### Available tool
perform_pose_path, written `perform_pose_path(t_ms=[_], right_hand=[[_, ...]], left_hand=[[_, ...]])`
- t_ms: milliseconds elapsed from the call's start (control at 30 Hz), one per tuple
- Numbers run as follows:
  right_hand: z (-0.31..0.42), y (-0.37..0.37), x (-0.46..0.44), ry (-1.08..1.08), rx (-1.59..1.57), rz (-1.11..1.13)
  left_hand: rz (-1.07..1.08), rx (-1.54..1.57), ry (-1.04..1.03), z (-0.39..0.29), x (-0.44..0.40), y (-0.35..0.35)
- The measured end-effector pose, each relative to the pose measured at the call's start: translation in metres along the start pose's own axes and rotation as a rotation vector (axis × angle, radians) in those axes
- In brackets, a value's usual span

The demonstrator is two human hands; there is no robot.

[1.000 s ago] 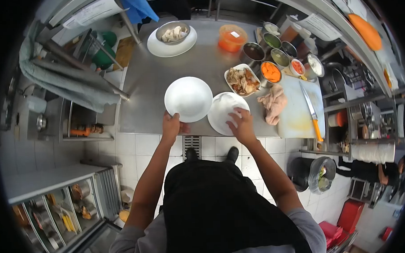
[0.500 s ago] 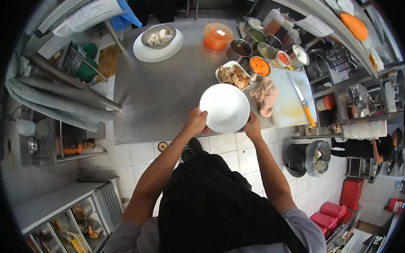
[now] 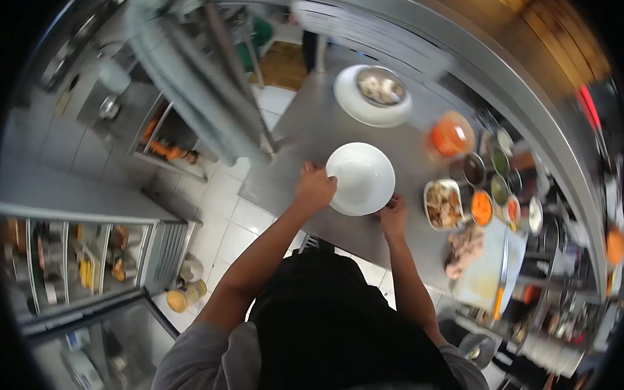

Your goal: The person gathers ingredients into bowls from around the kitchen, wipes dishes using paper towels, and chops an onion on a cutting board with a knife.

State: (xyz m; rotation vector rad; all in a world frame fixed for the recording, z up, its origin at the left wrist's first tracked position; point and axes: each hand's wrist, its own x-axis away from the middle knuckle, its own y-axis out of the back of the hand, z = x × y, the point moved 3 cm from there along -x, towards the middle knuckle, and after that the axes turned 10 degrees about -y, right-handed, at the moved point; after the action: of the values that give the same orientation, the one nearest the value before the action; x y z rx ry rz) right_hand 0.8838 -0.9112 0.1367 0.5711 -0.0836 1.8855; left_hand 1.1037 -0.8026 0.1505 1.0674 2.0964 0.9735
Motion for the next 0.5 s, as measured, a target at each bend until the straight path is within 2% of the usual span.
perform_pose_path(t_ms=[33,67,100,133,167,200,233,267,300,333,367,400,433,467,500], right_hand=[[0.008,-0.010,-0.011,-0.034,-0.009,0.027],[0.011,-0.016,-0.025,-0.018,0.074,0.015],[-0.002,-0.017,-0.052,0.165,0.209,0.047],[0.011,-0.022,-0.055,0.077,0.112,0.142],[-0.002,-0.024,-0.069,0.109,-0.021,0.192],[0.022,-0.032,-0.055,0.079,0.021,0.174],[0.032,-0.036,-0.049,0.042,-0.079,0.263],[0.024,-0.032,-0.058,-0.001,-0.109,0.181],[0.025,-0.023,-0.063,-0.046,0.018,0.200],[0.017,-0.013,-0.076,0.068,0.138,0.147],[0.023,-0.002,-0.069,0.295,0.343,0.048],[0.040,0.002,-0.053,0.524,0.542,-0.060],[0.055,0.000,-0.033,0.585,0.467,-0.071],[0.070,-0.007,-0.010,0.640,0.388,-0.085],[0.088,-0.022,0.014,0.665,0.429,-0.003]], left_hand=[[0.003,0.038,0.053,0.006,-0.005,0.008],[0.079,0.232,0.174,0.009,-0.011,0.018],[0.171,0.324,0.235,0.011,-0.016,0.027],[0.040,0.123,0.083,0.031,-0.015,-0.002],[0.046,-0.016,-0.076,0.041,-0.020,-0.017],[0.004,0.224,0.077,0.054,-0.025,-0.030],[-0.001,0.281,0.226,0.040,-0.027,-0.014],[0.074,0.295,0.206,0.030,-0.027,0.009],[0.114,0.403,0.170,0.027,-0.028,0.020],[0.026,0.417,0.187,0.030,-0.025,0.007],[-0.051,0.434,0.195,0.036,-0.022,-0.005],[0.017,0.461,0.187,0.031,-0.015,0.023],[0.092,0.491,0.181,0.026,0.005,0.054],[0.057,0.580,0.087,0.037,0.023,0.064],[0.025,0.663,-0.015,0.050,0.041,0.072]])
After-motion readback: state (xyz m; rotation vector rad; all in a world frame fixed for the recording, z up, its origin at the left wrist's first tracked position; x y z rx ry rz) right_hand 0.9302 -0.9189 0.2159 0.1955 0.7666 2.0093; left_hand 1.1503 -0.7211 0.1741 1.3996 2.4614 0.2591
